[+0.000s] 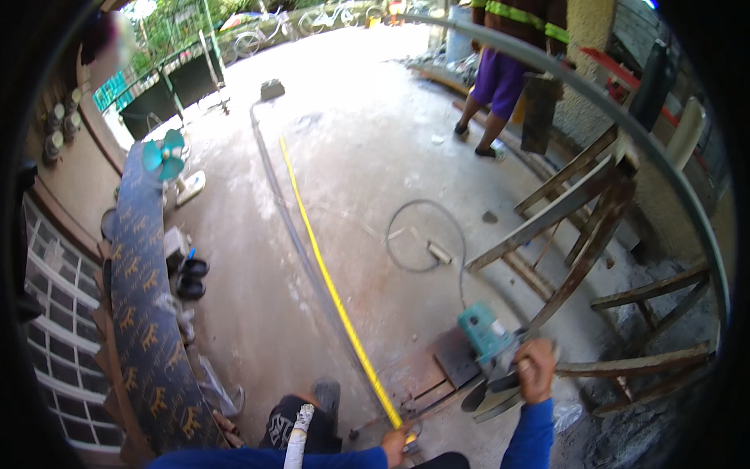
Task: The person measures a metal rod with a tape measure, positions it on a chop saw, and cuts it. They repeat the measuring and cutting process on additional rods.
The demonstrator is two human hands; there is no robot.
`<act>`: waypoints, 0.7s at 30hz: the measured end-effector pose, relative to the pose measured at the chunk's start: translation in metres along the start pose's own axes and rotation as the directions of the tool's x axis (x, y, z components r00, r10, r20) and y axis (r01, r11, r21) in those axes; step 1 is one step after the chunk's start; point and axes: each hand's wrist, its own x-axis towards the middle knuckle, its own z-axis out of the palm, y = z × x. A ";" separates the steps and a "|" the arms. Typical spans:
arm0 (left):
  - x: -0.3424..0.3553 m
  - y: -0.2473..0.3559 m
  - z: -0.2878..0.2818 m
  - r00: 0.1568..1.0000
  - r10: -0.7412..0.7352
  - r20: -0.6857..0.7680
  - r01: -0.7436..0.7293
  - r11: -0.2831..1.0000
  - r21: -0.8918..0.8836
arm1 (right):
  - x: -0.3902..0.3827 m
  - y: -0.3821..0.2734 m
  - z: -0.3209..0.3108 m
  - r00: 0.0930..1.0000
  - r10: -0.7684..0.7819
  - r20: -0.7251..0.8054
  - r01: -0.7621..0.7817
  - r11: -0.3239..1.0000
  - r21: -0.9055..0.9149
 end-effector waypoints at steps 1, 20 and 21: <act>-0.003 0.017 -0.002 0.950 -0.257 -0.179 0.240 0.965 -0.108 | -0.001 -0.009 -0.003 0.998 0.058 -0.021 -0.059 0.995 -0.074; -0.224 0.490 -0.027 0.716 -0.686 -0.130 0.628 0.715 -0.309 | -0.205 -0.255 -0.024 -0.013 0.975 0.223 -0.903 0.084 -0.421; -0.219 0.503 -0.033 0.751 -0.608 -0.257 0.577 0.794 -0.193 | -0.203 -0.265 -0.024 -0.046 0.973 0.228 -0.908 0.055 -0.416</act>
